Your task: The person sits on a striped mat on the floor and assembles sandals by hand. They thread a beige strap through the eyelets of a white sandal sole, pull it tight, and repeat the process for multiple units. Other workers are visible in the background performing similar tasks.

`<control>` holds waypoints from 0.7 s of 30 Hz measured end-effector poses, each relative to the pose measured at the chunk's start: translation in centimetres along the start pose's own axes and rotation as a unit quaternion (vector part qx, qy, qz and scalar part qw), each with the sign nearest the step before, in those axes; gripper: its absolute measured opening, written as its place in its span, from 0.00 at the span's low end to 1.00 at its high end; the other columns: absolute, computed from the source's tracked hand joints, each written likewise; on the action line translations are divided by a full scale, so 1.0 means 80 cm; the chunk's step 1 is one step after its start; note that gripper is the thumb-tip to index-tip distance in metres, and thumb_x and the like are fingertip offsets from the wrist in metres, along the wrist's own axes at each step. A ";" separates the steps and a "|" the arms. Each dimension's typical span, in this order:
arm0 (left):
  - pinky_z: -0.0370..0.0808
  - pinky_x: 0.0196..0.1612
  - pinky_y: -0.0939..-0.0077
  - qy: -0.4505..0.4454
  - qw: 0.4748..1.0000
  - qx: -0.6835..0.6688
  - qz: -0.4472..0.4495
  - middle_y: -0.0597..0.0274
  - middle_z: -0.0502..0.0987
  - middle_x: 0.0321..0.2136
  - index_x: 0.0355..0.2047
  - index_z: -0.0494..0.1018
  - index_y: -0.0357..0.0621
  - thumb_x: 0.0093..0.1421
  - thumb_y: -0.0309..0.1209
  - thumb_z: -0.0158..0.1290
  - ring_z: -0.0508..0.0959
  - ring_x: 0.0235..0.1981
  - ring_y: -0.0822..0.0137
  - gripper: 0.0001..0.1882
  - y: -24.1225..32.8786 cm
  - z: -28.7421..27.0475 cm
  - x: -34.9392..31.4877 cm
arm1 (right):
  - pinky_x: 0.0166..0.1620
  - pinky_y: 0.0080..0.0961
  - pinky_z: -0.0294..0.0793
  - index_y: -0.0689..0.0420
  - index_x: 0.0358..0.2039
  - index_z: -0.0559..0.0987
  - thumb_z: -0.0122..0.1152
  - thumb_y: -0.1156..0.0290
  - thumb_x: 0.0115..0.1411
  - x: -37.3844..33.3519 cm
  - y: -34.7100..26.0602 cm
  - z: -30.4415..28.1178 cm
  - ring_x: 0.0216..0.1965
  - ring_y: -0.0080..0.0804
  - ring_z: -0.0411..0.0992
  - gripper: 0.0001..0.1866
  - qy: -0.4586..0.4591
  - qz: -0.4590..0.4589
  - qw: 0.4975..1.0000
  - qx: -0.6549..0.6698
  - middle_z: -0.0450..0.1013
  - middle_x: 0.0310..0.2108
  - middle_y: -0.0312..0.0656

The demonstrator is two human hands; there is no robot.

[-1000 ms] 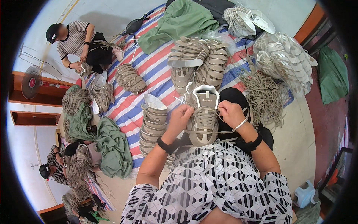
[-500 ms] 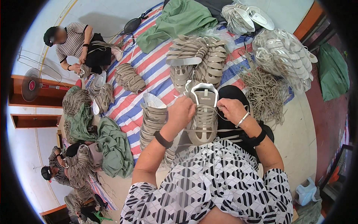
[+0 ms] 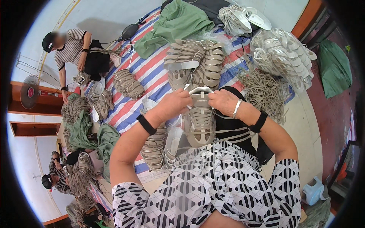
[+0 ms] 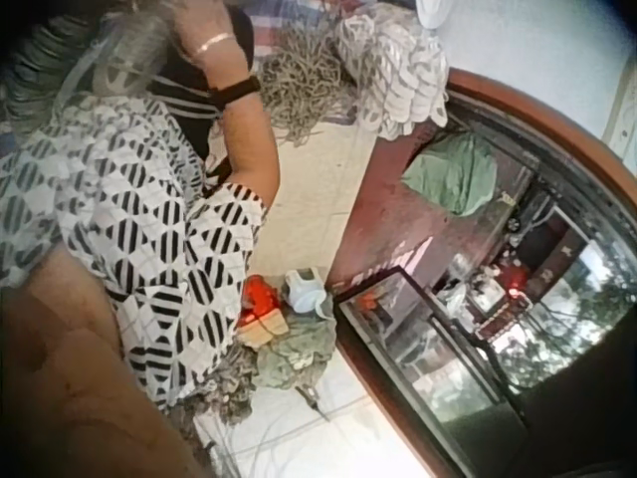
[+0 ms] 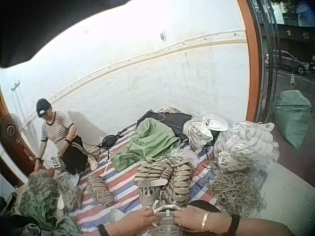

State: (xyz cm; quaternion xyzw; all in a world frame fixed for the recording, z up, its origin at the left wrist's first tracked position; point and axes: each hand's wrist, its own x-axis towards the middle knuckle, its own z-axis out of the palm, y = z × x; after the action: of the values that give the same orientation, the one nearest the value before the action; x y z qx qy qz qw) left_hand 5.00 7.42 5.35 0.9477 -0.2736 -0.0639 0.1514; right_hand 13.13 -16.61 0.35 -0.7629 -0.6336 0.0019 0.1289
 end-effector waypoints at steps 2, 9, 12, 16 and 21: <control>0.74 0.36 0.68 -0.014 0.999 0.028 0.017 0.64 0.70 0.32 0.34 0.74 0.51 0.45 0.29 0.58 0.72 0.38 0.60 0.13 -0.005 0.003 0.002 | 0.38 0.32 0.71 0.57 0.27 0.77 0.58 0.74 0.48 0.008 0.001 -0.005 0.37 0.38 0.71 0.04 -0.066 0.017 0.997 0.023 0.68 0.33 0.41; 0.73 0.33 0.67 -0.012 0.999 0.016 -0.040 0.63 0.71 0.31 0.27 0.74 0.45 0.52 0.32 0.56 0.71 0.37 0.61 0.05 0.019 0.010 0.017 | 0.41 0.36 0.75 0.61 0.31 0.80 0.59 0.75 0.48 0.032 -0.004 -0.001 0.37 0.46 0.76 0.09 -0.193 0.213 0.952 0.106 0.76 0.33 0.51; 0.72 0.32 0.74 0.006 0.959 -0.243 -0.145 0.67 0.73 0.31 0.28 0.74 0.45 0.58 0.36 0.54 0.72 0.33 0.69 0.08 0.005 0.045 0.020 | 0.39 0.34 0.74 0.59 0.30 0.80 0.58 0.74 0.50 0.032 -0.011 0.010 0.34 0.47 0.75 0.07 -0.156 0.213 0.958 0.114 0.76 0.32 0.50; 0.65 0.30 0.84 0.122 0.622 -0.722 -0.277 0.74 0.73 0.28 0.31 0.75 0.45 0.61 0.39 0.52 0.67 0.28 0.82 0.11 -0.024 0.078 0.013 | 0.30 0.27 0.69 0.59 0.29 0.76 0.54 0.71 0.56 0.006 0.016 0.018 0.25 0.33 0.69 0.06 0.142 0.247 0.840 0.462 0.73 0.28 0.44; 0.64 0.32 0.88 0.186 0.621 -0.735 -0.196 0.74 0.75 0.33 0.37 0.75 0.44 0.61 0.41 0.52 0.67 0.28 0.84 0.13 -0.022 0.103 0.009 | 0.13 0.15 0.60 0.56 0.37 0.71 0.51 0.67 0.63 0.011 0.023 0.008 0.12 0.19 0.63 0.06 0.249 0.326 0.492 0.768 0.74 0.23 0.42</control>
State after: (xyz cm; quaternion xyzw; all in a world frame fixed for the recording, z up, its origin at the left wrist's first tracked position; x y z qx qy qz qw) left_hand 4.78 6.35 -3.04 0.5430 0.0914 -0.0942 0.8294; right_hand 14.97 -15.92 -0.46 -0.4838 -0.0298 0.3395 0.8061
